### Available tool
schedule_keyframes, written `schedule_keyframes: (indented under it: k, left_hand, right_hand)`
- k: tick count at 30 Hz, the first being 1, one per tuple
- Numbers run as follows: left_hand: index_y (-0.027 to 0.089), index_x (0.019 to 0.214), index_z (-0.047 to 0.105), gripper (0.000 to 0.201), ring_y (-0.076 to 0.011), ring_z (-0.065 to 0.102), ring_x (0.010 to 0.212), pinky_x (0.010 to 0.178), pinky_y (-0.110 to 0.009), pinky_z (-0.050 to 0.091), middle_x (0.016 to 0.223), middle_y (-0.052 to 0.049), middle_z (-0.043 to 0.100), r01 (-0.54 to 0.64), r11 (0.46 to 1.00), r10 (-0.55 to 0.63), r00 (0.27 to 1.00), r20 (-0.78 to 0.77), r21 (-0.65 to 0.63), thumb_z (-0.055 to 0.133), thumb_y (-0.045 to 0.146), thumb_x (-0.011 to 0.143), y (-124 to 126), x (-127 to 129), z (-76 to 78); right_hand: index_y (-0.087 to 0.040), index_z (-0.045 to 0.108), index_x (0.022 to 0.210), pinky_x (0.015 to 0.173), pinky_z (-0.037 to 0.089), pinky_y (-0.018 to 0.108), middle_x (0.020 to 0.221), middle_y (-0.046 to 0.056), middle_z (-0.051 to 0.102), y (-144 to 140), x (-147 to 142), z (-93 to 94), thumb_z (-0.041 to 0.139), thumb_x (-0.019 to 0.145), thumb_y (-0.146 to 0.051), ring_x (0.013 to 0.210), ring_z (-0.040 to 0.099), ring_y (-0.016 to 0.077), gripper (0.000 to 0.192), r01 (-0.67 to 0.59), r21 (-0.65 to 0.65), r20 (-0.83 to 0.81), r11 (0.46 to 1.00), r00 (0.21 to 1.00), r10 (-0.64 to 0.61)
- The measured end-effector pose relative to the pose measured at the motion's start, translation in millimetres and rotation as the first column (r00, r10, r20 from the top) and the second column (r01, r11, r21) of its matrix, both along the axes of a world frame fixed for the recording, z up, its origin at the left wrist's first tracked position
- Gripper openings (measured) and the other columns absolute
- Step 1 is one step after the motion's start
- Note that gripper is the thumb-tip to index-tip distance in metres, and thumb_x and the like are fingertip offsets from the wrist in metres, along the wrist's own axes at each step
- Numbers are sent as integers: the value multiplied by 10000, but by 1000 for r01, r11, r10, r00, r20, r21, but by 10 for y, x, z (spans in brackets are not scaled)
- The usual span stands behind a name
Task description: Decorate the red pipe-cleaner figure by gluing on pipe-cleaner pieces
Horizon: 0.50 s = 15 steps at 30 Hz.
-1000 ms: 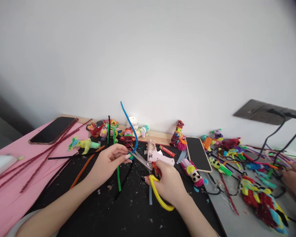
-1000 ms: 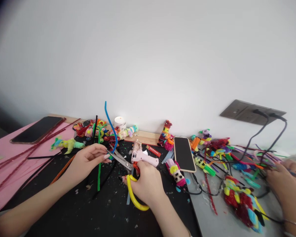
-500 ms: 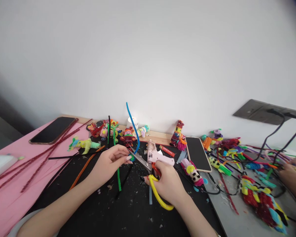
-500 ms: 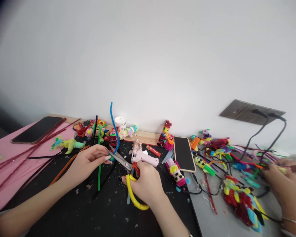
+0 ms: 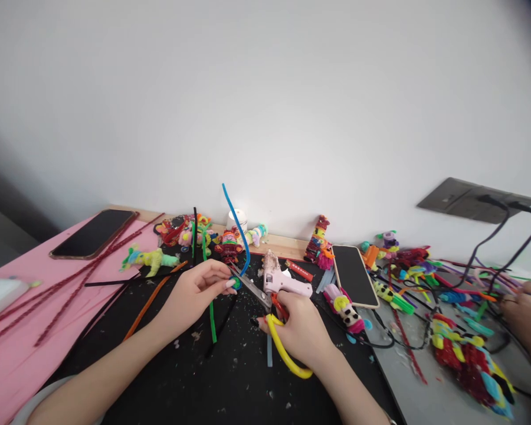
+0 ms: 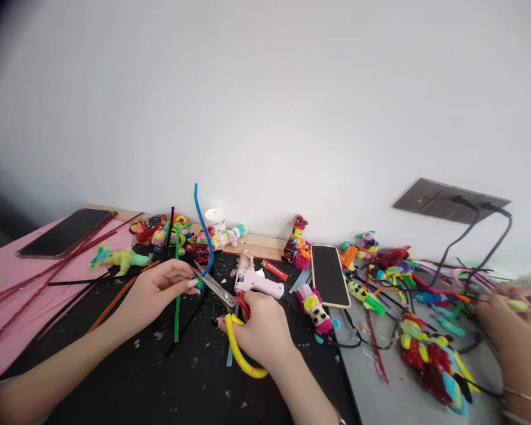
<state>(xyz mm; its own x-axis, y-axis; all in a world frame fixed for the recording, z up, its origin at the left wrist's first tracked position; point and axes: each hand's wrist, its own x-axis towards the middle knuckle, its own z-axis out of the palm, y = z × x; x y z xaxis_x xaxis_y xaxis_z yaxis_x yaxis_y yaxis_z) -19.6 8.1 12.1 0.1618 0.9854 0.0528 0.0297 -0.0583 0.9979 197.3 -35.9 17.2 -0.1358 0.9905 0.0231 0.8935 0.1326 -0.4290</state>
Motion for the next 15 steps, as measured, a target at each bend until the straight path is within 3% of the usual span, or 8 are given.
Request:
schedule_keyframes:
  k: [8,15]
  left_hand:
    - [195,784,606,249,-186,692,656,671,-323,598,712,-11,692,-7,1000,7,1000,20,-7,723,392,687,-14,6,15]
    - [194,792,603,263,-189,689,658,680,-335,599,711,-8,680,-22,1000,22,1000,18,7,721,406,693,-20,9,22]
  right_hand:
    - [-195,341,559,480,180,244,533,-57,378,12,-21,18,650,733,-432,500,305,93,426,21,-50,-16,999,1000,-22]
    - [-211,294,561,486,238,246,547,-52,363,12,-14,56,612,754,-389,512,315,103,413,64,21,-138,998,989,-60]
